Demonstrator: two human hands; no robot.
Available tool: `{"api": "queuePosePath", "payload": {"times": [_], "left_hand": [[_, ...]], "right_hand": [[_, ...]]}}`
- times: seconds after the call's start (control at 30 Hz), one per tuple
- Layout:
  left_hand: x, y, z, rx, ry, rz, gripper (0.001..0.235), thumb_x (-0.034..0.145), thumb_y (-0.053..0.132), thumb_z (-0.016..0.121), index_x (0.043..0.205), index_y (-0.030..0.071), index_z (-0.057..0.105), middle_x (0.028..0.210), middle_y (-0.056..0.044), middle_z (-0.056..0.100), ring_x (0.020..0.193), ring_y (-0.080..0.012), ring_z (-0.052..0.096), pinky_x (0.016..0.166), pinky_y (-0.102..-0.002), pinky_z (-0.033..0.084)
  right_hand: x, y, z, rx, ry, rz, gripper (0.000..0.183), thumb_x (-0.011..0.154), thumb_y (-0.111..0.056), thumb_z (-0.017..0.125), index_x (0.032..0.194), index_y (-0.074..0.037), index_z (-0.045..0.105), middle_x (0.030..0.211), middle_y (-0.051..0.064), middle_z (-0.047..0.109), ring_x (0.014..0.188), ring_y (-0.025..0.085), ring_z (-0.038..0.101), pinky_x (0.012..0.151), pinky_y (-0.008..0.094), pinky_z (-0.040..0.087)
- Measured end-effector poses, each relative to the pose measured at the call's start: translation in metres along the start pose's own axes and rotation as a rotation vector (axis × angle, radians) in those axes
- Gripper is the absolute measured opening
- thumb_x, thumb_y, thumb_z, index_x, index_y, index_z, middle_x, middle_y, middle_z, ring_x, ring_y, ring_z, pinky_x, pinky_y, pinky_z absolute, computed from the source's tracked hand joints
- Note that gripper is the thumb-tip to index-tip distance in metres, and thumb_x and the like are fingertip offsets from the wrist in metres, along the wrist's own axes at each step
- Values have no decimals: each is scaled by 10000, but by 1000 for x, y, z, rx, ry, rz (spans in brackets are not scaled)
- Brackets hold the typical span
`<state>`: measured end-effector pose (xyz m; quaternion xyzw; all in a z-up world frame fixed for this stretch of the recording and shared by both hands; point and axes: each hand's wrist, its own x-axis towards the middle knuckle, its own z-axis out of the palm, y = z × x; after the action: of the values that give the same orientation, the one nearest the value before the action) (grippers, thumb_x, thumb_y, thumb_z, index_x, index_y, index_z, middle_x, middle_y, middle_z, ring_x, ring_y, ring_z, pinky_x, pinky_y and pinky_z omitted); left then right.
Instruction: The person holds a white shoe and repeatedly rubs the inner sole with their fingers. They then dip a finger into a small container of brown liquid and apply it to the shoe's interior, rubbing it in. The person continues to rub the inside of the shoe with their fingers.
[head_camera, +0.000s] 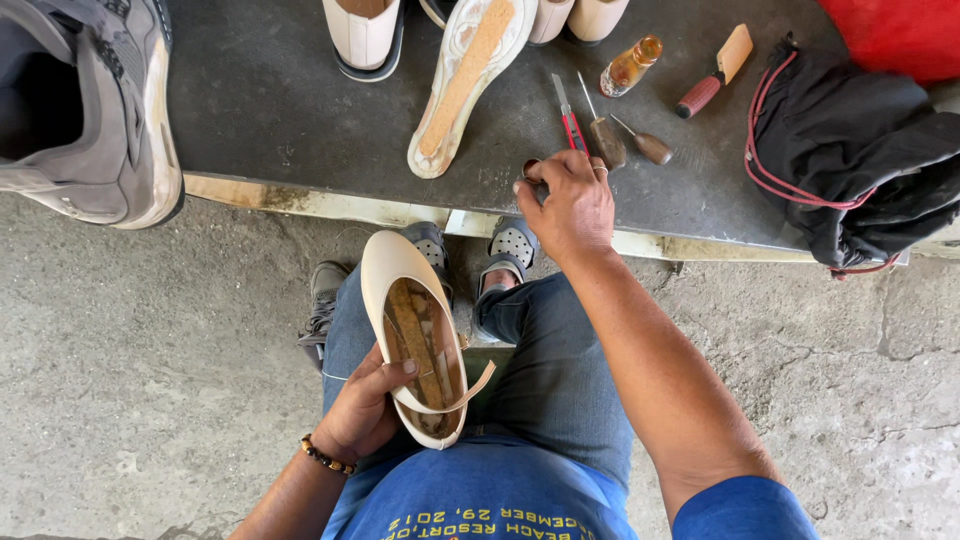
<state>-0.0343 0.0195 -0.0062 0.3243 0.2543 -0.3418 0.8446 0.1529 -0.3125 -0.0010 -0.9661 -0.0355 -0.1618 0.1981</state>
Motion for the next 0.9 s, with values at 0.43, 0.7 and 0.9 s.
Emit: {"api": "queuePosePath", "payload": {"times": [0.43, 0.7, 0.9], "left_hand": [[-1, 2, 3, -32, -5, -19, 650, 919, 71, 727, 1556, 34, 603, 1417, -253, 772, 1228, -421, 752, 1081, -589, 593], [-6, 4, 8, 27, -1, 2, 627, 920, 63, 731, 1535, 13, 619, 1369, -254, 792, 1171, -413, 768, 1041, -577, 616], [-5, 0, 7, 87, -72, 37, 672, 894, 25, 756, 1545, -18, 595, 1359, -256, 799, 1147, -404, 794, 969, -557, 671]], "right_hand": [[-6, 9, -5, 57, -86, 140, 638, 906, -551, 974, 1424, -244, 765, 1278, 106, 693, 1143, 414, 727, 914, 582, 595], [10, -44, -89, 358, -315, 371, 411, 985, -229, 766, 1394, -201, 798, 969, -41, 688, 951, 143, 645, 845, 369, 549], [-12, -111, -194, 885, -698, 184, 479, 1079, -104, 709, 1559, -103, 694, 890, -33, 600, 743, 64, 530, 677, 239, 448]]}}
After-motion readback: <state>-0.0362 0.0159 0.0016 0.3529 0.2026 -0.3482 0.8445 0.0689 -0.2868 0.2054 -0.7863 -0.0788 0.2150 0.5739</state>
